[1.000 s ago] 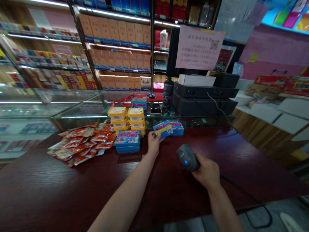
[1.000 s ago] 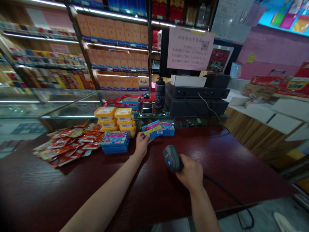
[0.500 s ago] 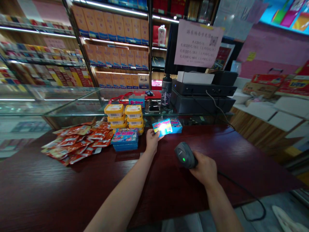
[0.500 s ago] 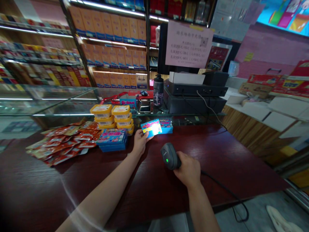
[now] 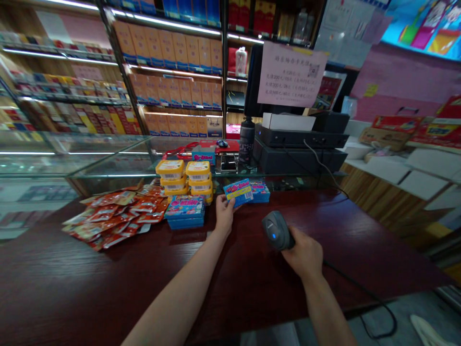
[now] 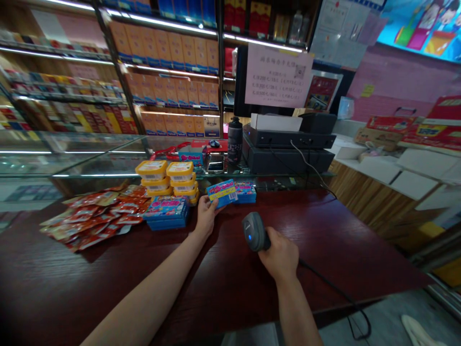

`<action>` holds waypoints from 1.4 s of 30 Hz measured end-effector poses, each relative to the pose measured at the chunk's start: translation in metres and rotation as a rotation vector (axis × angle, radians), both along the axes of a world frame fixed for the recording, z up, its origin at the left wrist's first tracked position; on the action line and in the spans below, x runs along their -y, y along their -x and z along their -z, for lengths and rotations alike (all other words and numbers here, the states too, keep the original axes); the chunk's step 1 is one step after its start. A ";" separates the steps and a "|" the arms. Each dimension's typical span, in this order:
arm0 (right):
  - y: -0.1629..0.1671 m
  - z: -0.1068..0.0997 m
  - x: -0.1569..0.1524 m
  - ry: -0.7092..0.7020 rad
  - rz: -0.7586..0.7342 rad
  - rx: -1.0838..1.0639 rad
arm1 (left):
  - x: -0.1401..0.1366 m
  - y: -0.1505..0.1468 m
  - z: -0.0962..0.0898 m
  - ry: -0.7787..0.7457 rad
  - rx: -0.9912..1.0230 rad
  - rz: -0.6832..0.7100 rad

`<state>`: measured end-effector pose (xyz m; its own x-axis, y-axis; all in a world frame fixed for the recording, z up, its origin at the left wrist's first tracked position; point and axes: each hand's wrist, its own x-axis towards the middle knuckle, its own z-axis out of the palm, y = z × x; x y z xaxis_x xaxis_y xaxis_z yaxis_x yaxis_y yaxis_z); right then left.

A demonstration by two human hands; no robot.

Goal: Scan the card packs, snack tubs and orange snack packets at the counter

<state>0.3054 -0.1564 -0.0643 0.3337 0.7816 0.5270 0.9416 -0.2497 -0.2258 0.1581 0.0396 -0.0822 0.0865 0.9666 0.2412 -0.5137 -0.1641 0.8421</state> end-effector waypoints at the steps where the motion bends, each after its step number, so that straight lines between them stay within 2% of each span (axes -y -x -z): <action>1: 0.000 0.000 0.000 -0.017 0.012 -0.005 | 0.000 0.000 -0.004 -0.011 -0.017 -0.026; 5: -0.001 0.002 0.001 -0.100 0.013 -0.044 | -0.002 -0.001 -0.028 -0.145 -0.193 -0.259; 8: -0.002 0.004 0.001 -0.156 0.009 -0.065 | -0.005 -0.003 -0.051 -0.378 -0.474 -0.438; 11: -0.002 0.005 0.000 -0.177 -0.002 -0.077 | -0.010 -0.008 -0.072 -0.650 -0.799 -0.554; 13: -0.002 0.005 0.000 -0.171 -0.008 -0.082 | -0.012 -0.014 -0.081 -0.801 -0.982 -0.576; 15: -0.002 0.004 0.000 -0.159 -0.014 -0.089 | -0.014 -0.023 -0.084 -0.946 -1.144 -0.533; 17: -0.002 0.002 0.000 -0.148 -0.015 -0.099 | -0.014 -0.034 -0.080 -1.063 -1.279 -0.449; 19: -0.001 0.001 0.000 -0.134 -0.011 -0.110 | -0.015 -0.044 -0.070 -1.110 -1.378 -0.354; 22: -0.001 -0.001 0.000 -0.114 -0.004 -0.120 | -0.019 -0.052 -0.051 -1.056 -1.451 -0.233; 24: -0.001 -0.002 0.000 -0.111 0.000 -0.120 | -0.022 -0.051 -0.040 -0.998 -1.420 -0.184; 26: -0.001 -0.002 0.000 -0.115 0.007 -0.116 | -0.027 -0.046 -0.030 -0.924 -1.331 -0.212; 30: -0.002 -0.001 0.000 -0.134 0.013 -0.098 | -0.034 -0.035 -0.017 -0.639 -1.127 -0.363; 33: -0.002 -0.001 0.000 -0.149 -0.002 -0.074 | -0.036 -0.035 -0.014 -0.539 -1.046 -0.330; 39: -0.002 0.000 -0.001 -0.173 -0.021 -0.083 | -0.030 -0.047 -0.021 -0.518 -1.156 -0.407; 42: -0.003 0.001 -0.001 -0.151 -0.013 -0.084 | -0.030 -0.049 -0.022 -0.487 -1.150 -0.377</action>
<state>0.3081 -0.1553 -0.0651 0.3719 0.7002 0.6095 0.9208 -0.1952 -0.3376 0.2070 0.0694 -0.0599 0.2210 0.8114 0.5412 0.6011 -0.5503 0.5795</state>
